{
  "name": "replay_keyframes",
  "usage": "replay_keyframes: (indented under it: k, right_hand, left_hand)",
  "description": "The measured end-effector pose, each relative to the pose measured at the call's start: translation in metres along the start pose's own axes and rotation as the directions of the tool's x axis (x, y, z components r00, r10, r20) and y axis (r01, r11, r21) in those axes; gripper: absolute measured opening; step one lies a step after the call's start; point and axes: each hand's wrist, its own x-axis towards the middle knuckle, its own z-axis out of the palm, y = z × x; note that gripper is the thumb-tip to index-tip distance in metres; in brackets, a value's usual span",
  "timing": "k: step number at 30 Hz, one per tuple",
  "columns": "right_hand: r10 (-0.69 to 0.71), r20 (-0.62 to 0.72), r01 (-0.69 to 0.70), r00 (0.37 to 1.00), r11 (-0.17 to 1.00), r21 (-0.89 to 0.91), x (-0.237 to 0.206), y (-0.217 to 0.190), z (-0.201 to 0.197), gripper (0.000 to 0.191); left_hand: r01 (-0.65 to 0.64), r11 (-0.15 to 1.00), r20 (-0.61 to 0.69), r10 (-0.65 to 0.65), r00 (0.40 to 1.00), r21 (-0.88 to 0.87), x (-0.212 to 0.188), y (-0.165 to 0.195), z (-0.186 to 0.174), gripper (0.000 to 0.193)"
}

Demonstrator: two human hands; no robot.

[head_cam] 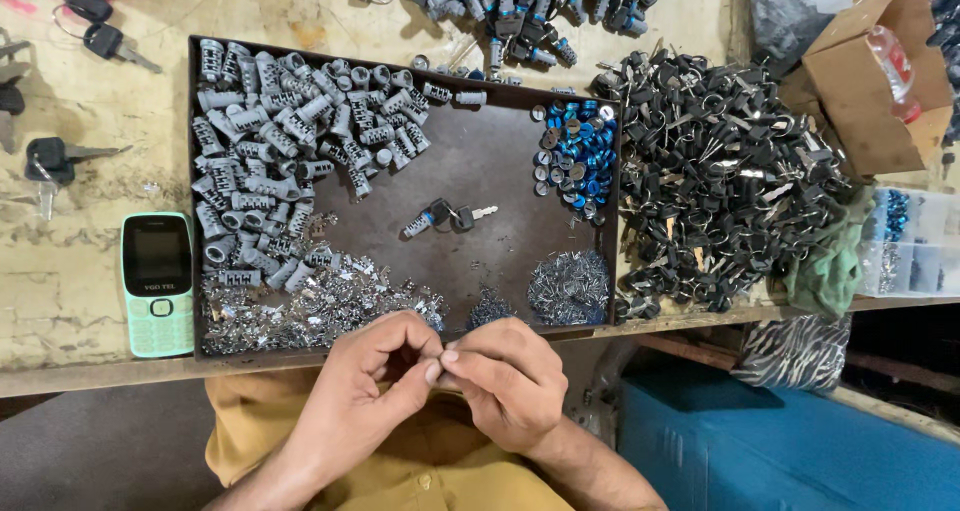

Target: The person sits at a workbench assembling padlock cylinder components. They pick grey lock bodies from a tray, insert small metal pins and springs, press blue caps onto the cylinders by hand, and place finished assemblies onto a growing pile of completed locks beside the tray.

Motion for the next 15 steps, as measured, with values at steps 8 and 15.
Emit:
replay_keyframes:
  k: [8, 15]
  right_hand:
    - [0.364, 0.167, -0.236, 0.917, 0.829, -0.507, 0.019, 0.04, -0.044, 0.02]
    - [0.301, 0.341, -0.095, 0.891, 0.856, -0.508, 0.018, 0.049, -0.049, 0.031]
  left_hand:
    - [-0.077, 0.973, -0.173, 0.116, 0.978, 0.218, 0.009, 0.009, -0.003, 0.011]
    - [-0.055, 0.983, -0.184, 0.088, 0.979, 0.173, 0.013, 0.001, -0.008, 0.01]
